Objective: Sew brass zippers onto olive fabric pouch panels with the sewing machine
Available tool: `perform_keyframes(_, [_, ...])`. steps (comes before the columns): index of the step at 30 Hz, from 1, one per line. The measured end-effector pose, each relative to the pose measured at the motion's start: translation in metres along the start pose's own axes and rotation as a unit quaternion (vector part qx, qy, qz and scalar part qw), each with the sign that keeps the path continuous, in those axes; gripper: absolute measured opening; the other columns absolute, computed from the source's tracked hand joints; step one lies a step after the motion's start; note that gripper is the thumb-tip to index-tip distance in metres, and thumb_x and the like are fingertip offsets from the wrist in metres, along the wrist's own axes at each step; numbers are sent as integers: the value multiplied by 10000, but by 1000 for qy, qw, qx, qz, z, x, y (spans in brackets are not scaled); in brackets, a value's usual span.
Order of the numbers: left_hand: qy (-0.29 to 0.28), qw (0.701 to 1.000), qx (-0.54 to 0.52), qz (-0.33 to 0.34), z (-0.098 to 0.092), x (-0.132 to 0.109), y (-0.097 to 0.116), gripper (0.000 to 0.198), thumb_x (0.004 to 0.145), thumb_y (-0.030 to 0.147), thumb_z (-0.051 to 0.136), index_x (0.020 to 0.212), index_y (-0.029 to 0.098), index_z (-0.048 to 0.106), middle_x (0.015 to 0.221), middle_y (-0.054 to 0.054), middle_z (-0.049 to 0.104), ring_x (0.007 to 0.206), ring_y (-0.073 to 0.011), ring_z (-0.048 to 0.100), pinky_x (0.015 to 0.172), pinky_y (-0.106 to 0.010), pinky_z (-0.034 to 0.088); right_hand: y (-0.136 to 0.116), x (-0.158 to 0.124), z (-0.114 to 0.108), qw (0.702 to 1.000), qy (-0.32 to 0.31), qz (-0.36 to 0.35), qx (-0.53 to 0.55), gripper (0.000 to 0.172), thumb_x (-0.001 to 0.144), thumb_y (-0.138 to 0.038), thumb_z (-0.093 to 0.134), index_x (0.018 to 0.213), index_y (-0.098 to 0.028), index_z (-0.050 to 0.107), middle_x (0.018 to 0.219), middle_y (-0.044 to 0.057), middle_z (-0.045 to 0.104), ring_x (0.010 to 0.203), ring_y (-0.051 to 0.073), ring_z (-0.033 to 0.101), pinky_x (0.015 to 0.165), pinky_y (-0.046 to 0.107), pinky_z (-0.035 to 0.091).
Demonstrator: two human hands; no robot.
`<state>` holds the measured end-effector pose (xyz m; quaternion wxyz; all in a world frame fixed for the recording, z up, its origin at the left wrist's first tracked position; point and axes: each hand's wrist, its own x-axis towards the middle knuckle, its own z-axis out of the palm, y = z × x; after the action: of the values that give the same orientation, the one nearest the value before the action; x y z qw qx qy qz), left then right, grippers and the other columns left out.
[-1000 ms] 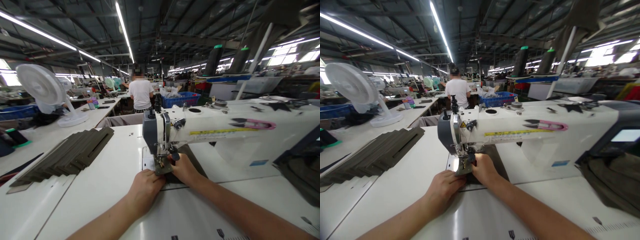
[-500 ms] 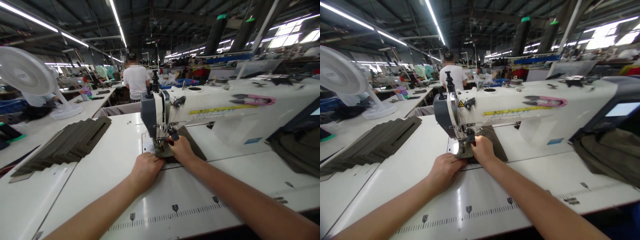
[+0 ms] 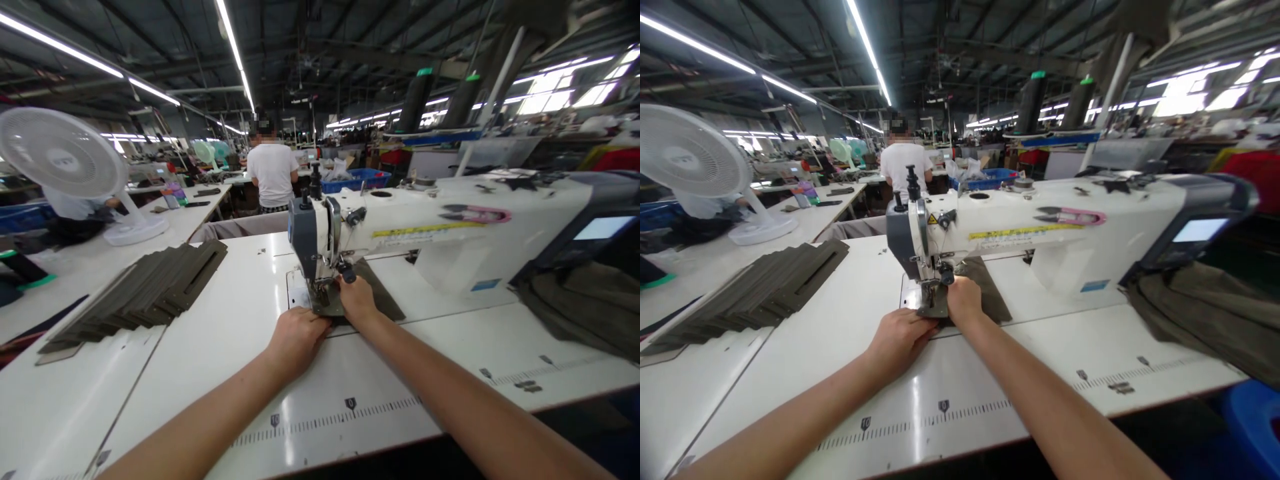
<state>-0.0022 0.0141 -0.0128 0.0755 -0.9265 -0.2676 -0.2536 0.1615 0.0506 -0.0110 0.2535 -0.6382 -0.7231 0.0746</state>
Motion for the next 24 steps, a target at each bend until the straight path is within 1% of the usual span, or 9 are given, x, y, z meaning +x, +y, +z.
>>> perform_keyframes(2, [10,1000,-16,-6,-8,-7,4,173,865,221,471,777,173,611,712,-15,639,640,-152,596,613,-278,489,0,-15,-7,1000,13,-26,-5,205,808,-103,427,816,-139,628,803,119,628,815,231,597,714,318,452])
perform_keyframes(3, [14,1000,-23,-15,-12,-11,5,176,867,240,476,758,172,597,706,-13,627,633,-148,588,609,-279,490,1,-25,-10,999,17,-51,-4,183,793,-99,453,822,-143,628,852,111,627,851,220,587,749,315,454])
perform_keyframes(5, [27,998,-26,-49,-19,-18,7,177,851,299,512,751,164,569,726,-26,607,641,-156,576,602,-295,501,3,-48,-13,991,26,-129,9,173,784,-109,494,889,-144,627,1006,104,607,967,205,547,856,321,437])
perform_keyframes(7, [35,996,-14,-81,-22,-21,5,209,822,346,551,875,145,566,868,-76,616,758,-193,594,651,-338,528,5,-68,-14,973,40,-227,21,208,804,-136,499,979,-121,611,1110,122,576,1054,219,506,943,374,399])
perform_keyframes(9, [29,997,-10,-66,-21,-20,0,277,834,322,534,1033,129,544,1050,-124,600,932,-227,588,770,-386,530,6,-81,-14,957,48,-283,25,235,817,-135,485,1020,-106,599,1119,134,580,1080,236,497,972,427,380])
perform_keyframes(11, [4,1000,-12,-10,-18,-17,-4,248,876,236,457,1086,135,544,1128,-124,593,1031,-221,568,879,-404,492,5,-86,-13,956,45,-290,24,248,813,-108,471,1024,-113,602,1095,128,598,1083,236,505,973,441,385])
perform_keyframes(14, [-29,998,0,58,-15,-12,-7,254,904,155,365,1032,127,582,1096,-120,624,1030,-197,582,933,-404,463,5,-85,-14,958,33,-283,24,252,814,-102,462,1018,-118,610,1091,123,605,1088,231,510,982,431,383])
perform_keyframes(19, [-53,991,51,110,-19,-7,-4,283,900,91,321,1007,88,582,1039,-144,639,1025,-196,584,976,-430,422,7,-81,-15,961,24,-272,33,220,817,-122,476,978,-126,627,1087,112,613,1100,215,508,1004,394,367])
perform_keyframes(24, [-43,988,73,130,-19,0,-7,305,906,78,290,940,82,592,983,-143,648,986,-188,598,993,-435,403,11,-77,-14,959,24,-278,41,219,813,-121,476,971,-120,627,1098,116,611,1112,216,501,1012,393,358])
